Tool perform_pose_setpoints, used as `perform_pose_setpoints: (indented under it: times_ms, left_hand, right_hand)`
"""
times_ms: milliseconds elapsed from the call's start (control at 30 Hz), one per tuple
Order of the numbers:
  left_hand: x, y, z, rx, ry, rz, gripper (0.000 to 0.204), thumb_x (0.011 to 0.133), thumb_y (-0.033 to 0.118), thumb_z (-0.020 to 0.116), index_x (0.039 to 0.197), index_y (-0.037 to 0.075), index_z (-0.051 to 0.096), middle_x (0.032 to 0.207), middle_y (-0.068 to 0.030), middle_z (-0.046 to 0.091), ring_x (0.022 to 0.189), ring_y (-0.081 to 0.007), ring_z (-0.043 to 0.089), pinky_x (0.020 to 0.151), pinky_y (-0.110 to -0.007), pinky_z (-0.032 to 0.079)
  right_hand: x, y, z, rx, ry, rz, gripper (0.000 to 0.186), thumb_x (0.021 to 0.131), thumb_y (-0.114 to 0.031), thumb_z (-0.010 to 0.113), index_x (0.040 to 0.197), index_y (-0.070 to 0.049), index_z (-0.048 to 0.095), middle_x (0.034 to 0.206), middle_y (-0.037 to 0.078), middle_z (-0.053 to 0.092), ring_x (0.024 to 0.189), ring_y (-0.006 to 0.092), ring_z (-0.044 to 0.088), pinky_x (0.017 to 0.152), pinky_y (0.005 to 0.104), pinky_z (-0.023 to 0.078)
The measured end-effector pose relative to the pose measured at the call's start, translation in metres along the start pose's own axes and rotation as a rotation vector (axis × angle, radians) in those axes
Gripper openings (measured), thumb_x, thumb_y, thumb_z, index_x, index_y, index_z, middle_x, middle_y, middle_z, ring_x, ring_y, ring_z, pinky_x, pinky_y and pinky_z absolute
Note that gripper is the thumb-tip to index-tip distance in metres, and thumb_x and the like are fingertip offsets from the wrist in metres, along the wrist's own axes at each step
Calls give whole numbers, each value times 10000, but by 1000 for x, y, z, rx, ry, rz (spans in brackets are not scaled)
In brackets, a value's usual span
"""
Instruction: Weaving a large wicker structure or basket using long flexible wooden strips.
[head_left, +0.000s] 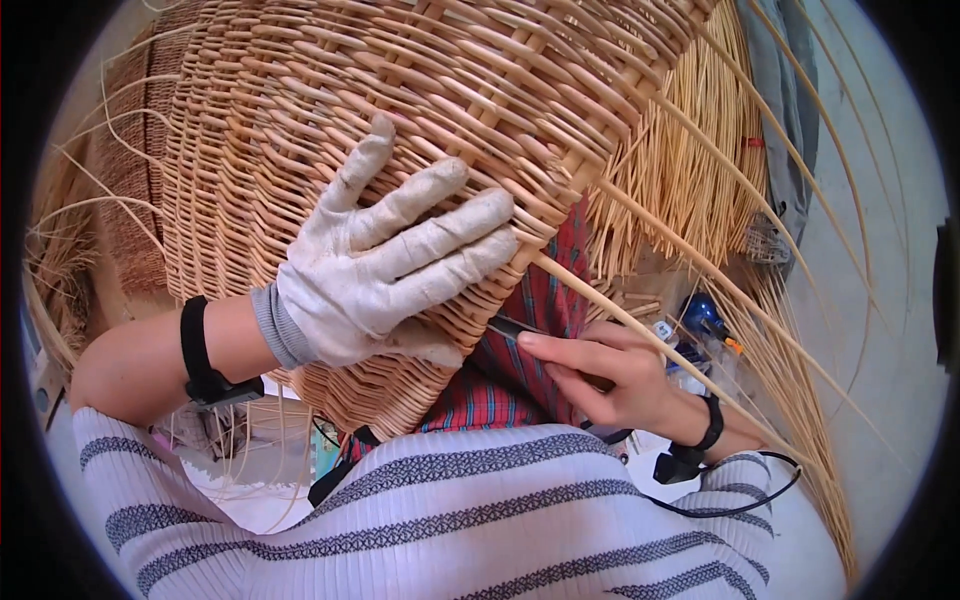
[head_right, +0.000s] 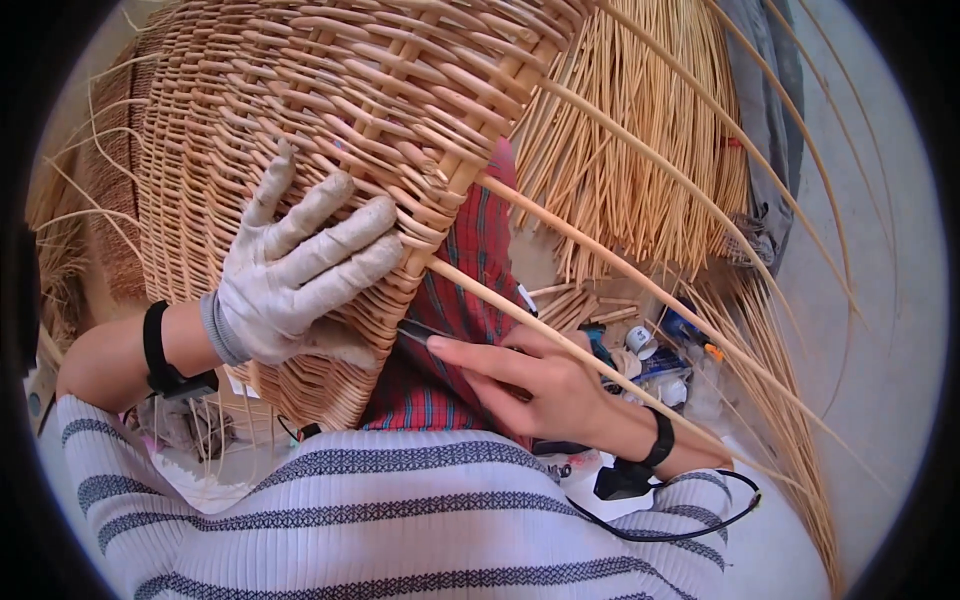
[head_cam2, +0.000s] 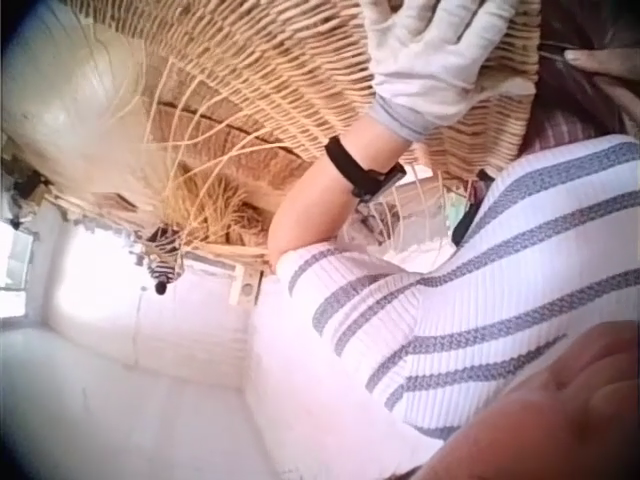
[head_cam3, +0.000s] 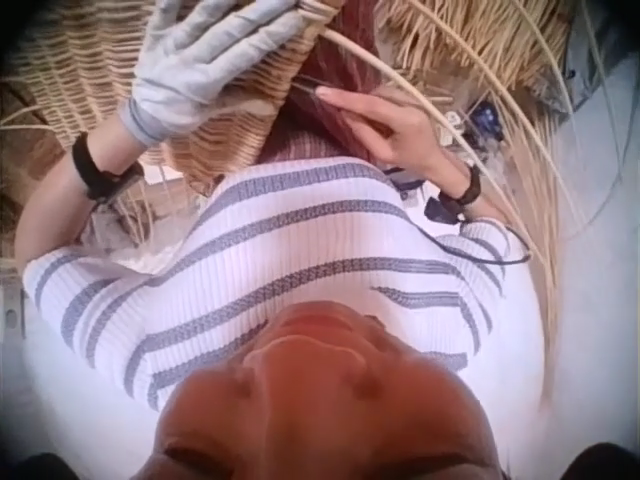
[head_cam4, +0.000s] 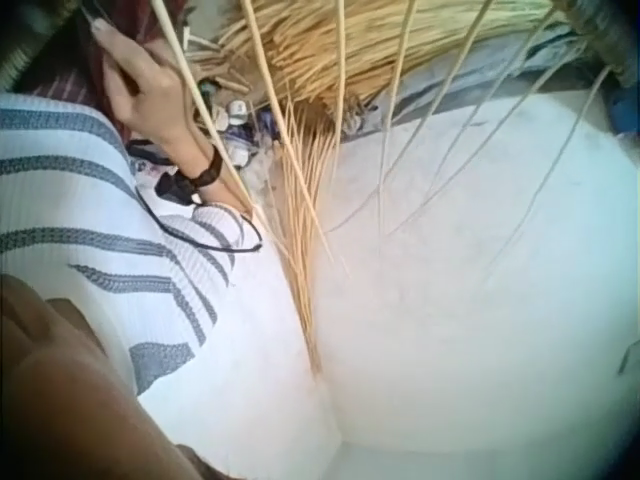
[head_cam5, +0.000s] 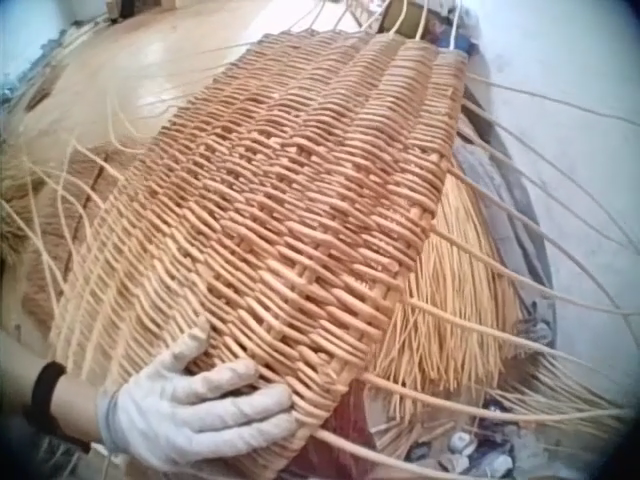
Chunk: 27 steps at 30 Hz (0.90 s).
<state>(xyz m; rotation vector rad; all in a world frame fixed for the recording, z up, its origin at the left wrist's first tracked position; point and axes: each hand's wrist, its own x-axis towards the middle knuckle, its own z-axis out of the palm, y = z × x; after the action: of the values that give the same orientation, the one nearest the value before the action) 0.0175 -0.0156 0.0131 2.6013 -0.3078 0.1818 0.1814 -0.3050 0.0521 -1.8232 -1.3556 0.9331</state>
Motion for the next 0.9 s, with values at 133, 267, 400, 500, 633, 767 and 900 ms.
perform_pose_setpoints:
  times_ms: [133, 267, 400, 500, 633, 767, 900]
  left_hand:
    - [5, 5, -3, 30, 17, -41, 1069, 682, 755, 704, 1565, 164, 587, 1635, -54, 546, 1594, -280, 386, 1354, -626, 99]
    - [8, 7, -7, 99, 9, -98, 1080, 708, 789, 741, 1554, 134, 594, 1631, -90, 547, 1589, -313, 391, 1357, -562, 155]
    - [3, 7, -8, 33, 53, -42, 1225, 637, 715, 888, 1582, 44, 490, 1610, -202, 530, 1553, -430, 420, 1324, -613, 202]
    - [-1, 8, 0, 36, 187, 5, 1248, 592, 669, 944, 1567, 41, 484, 1597, -223, 519, 1520, -449, 453, 1305, -620, 256]
    - [-2, 7, 4, 118, 174, -33, 1246, 571, 662, 953, 1552, 47, 495, 1583, -225, 521, 1509, -455, 457, 1296, -624, 278]
    - [-1, 11, 0, 170, 143, -32, 1236, 582, 701, 921, 1549, 55, 503, 1577, -223, 526, 1506, -449, 460, 1305, -627, 263]
    - [0, 15, 2, 60, 259, -20, 1215, 514, 713, 922, 1535, 147, 584, 1582, -133, 535, 1499, -411, 466, 1297, -633, 270]
  right_hand:
    - [3, -6, 4, 123, 28, 66, 545, 875, -63, 787, 1389, -241, 761, 646, 81, 575, 557, 227, 585, 539, 383, 517]
    - [7, -7, -6, -109, 39, -1, 550, 858, -46, 779, 1381, -213, 765, 702, 73, 664, 593, 218, 633, 575, 361, 529]
    - [-1, -4, -9, -355, -80, -25, 688, 892, -52, 753, 1505, -347, 650, 707, 78, 623, 625, 238, 647, 603, 385, 548]
    - [-2, 9, -10, -189, -268, 38, 774, 915, -32, 720, 1590, -371, 553, 785, 104, 650, 678, 247, 673, 664, 395, 576]
    - [10, 36, -11, 246, -399, 19, 805, 903, -4, 666, 1645, -257, 482, 1265, 149, 628, 1099, 251, 629, 962, 385, 512]
    - [12, 50, -8, 629, -517, 96, 865, 841, -54, 698, 1666, -98, 440, 1709, 116, 448, 1589, 226, 389, 1285, 357, 308]
    - [1, 56, 12, 978, -578, 296, 965, 853, -105, 787, 1714, -140, 353, 1275, 61, 671, 1085, 111, 617, 906, 260, 480]
